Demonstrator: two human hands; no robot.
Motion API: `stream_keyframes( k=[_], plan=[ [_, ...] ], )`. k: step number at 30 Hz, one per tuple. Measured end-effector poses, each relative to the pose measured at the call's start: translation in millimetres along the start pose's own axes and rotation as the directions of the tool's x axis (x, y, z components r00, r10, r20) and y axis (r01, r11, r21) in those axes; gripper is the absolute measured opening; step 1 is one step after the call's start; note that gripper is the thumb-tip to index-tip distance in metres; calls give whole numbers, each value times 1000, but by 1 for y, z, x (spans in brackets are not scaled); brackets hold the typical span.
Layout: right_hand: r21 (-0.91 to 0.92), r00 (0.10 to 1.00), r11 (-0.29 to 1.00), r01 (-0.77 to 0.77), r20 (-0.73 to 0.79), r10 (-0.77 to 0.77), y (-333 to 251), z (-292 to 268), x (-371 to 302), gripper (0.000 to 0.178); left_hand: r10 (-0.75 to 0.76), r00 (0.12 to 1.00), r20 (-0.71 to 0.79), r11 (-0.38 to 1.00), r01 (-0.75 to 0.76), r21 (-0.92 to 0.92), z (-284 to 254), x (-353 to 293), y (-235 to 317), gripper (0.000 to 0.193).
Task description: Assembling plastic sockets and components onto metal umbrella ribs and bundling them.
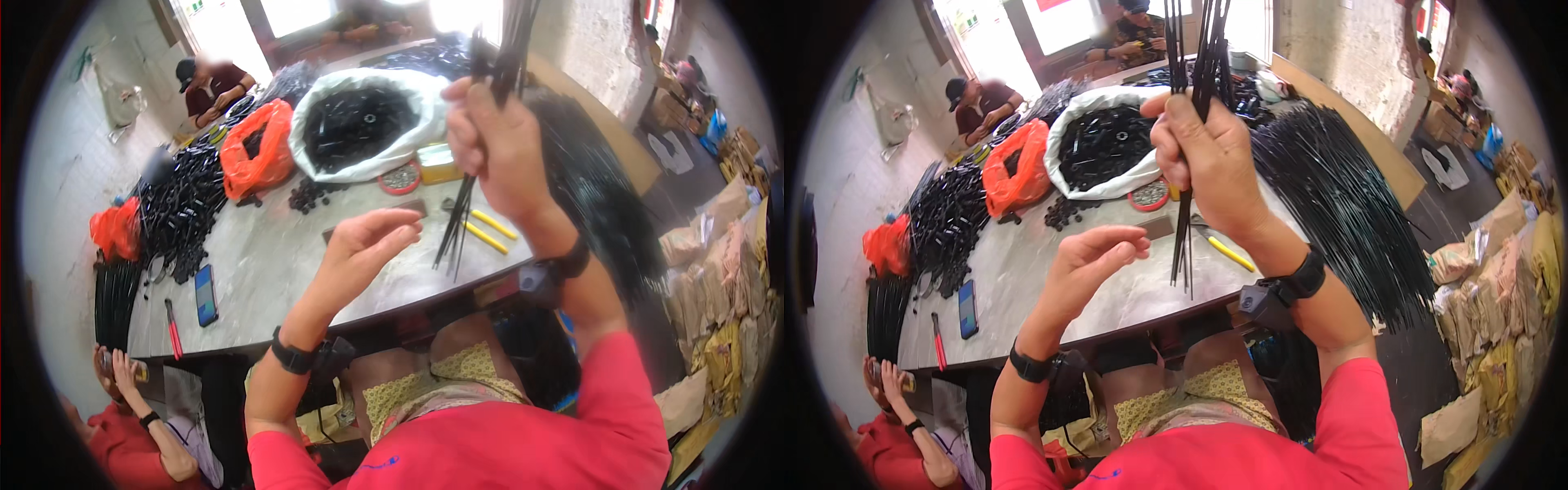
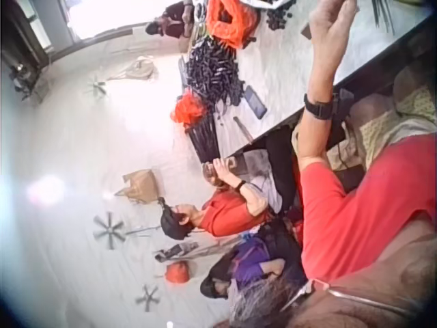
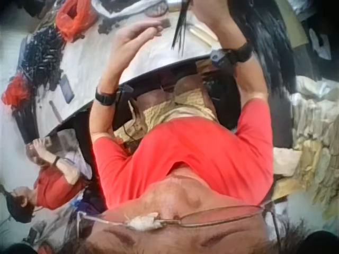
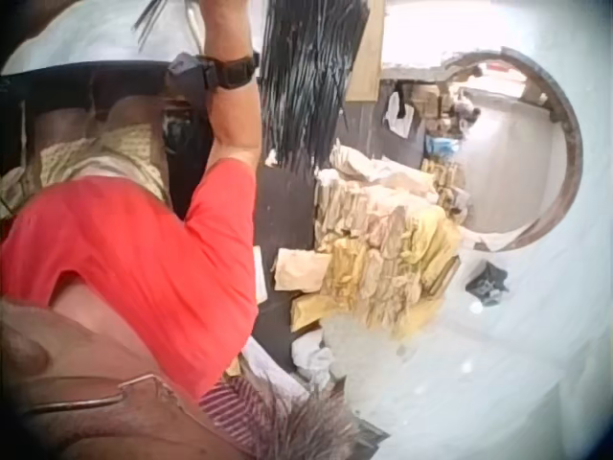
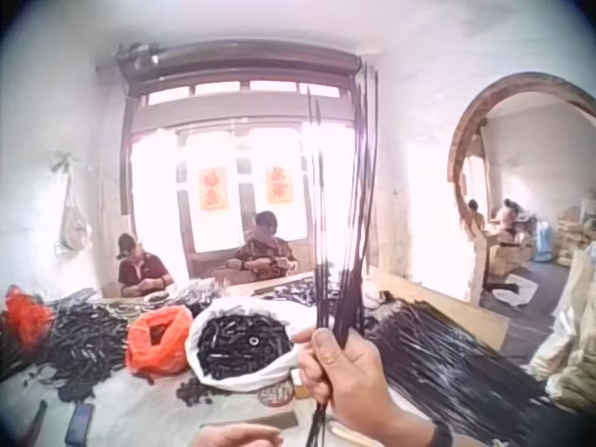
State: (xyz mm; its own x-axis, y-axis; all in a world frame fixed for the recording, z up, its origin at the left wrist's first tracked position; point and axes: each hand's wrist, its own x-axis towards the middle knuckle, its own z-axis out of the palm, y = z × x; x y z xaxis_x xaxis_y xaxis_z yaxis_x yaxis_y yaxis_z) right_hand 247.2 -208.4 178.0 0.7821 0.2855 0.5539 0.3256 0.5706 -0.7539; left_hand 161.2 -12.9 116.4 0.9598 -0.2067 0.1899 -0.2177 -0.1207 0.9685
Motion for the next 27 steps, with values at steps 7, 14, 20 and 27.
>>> stream_keyframes(
  k=[7, 14, 20, 27],
  plan=[
    [-135, 977, 987, -82, 185, 107, 94, 41, -28, 23, -44, 965, -258, 988, 81, 133, -36, -83, -41, 28],
    [27, 956, 981, -193, 232, 182, 101, 52, -27, 22, 144, 943, -299, 965, -67, 253, -20, -82, -50, 30],
    [238, 892, 882, -407, 310, 329, 83, 67, -48, 22, 45, 989, -144, 997, -54, -58, -5, -73, -33, 30],
    [193, 799, 815, -546, 415, 436, 74, 56, -69, 27, -239, 966, 99, 869, 258, -422, 15, -88, -8, 24]
  ],
)
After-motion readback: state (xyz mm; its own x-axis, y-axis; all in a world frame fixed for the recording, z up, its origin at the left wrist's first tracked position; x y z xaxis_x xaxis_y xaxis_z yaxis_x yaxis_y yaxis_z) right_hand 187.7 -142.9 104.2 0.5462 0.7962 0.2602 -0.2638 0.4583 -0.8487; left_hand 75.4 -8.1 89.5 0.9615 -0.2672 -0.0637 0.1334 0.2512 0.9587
